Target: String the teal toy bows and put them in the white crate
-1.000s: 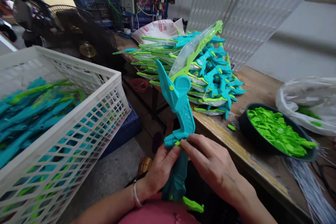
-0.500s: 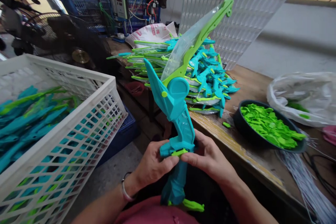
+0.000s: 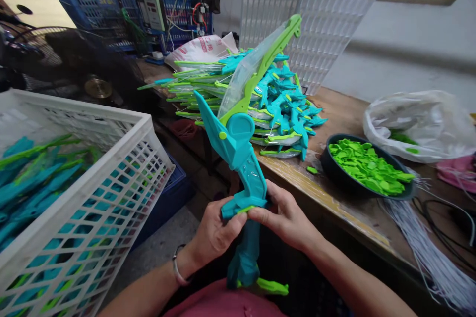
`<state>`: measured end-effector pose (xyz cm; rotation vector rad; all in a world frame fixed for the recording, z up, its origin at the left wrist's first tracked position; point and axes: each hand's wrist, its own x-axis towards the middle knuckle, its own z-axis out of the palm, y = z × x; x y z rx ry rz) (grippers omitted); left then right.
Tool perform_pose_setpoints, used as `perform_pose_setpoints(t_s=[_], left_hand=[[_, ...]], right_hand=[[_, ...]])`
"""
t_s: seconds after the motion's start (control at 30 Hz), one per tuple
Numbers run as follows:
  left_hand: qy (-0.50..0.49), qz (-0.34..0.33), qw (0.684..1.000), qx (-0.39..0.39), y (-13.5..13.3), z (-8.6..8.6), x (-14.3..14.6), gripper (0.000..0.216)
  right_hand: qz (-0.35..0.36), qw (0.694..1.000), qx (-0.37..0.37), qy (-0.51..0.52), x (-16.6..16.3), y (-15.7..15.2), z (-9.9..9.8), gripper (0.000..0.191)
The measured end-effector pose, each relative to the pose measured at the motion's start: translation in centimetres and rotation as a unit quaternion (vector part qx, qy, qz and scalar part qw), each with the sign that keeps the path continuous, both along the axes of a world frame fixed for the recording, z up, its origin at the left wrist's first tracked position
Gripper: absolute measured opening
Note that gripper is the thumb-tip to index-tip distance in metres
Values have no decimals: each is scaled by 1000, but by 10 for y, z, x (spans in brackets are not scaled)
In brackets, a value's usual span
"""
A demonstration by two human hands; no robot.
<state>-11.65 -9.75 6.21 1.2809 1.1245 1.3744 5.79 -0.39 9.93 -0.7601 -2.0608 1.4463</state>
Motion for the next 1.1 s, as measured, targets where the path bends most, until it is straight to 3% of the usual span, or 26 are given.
perform_pose_setpoints(t_s=[0.2, 0.3, 0.37, 0.43, 0.5, 0.57, 0.63, 0.73, 0.83, 0.97, 1.1], left_hand=[[-1, -6, 1000, -11, 6, -6, -2, 31], [-114, -42, 992, -26, 9, -16, -2, 29], [-276, -105, 955, -40, 12, -24, -2, 43], [-432, -181, 881, -67, 15, -33, -3, 53], [-515, -251, 812, -110, 19, -39, -6, 55], [-544, -304, 769, -142, 20, -42, -9, 54], [-554, -325, 752, -149, 18, -45, -12, 57], [-545, -329, 763, -109, 13, -48, -15, 67], [-506, -345, 787, -78, 9, -52, -13, 77], [-462, -381, 799, -63, 4, -61, -4, 61], [-439, -347, 828, -27, 3, -65, 2, 51]], right_hand=[[-9, 999, -4, 34, -2, 1, -2, 35], [-30, 998, 18, 46, -3, 0, -6, 35], [-32, 997, 30, 61, -4, 1, -12, 40], [-2, 997, 58, 54, -2, 10, -22, 47], [-17, 993, 111, -28, 7, 29, -34, 47], [-107, 970, 160, -149, 24, 59, -48, 49], [-225, 924, 190, -243, 50, 96, -63, 50], [-326, 857, 218, -334, 92, 144, -85, 33], [-347, 809, 239, -410, 121, 172, -105, 23], [-330, 782, 262, -459, 133, 181, -118, 18], [-320, 783, 292, -446, 130, 175, -110, 22]])
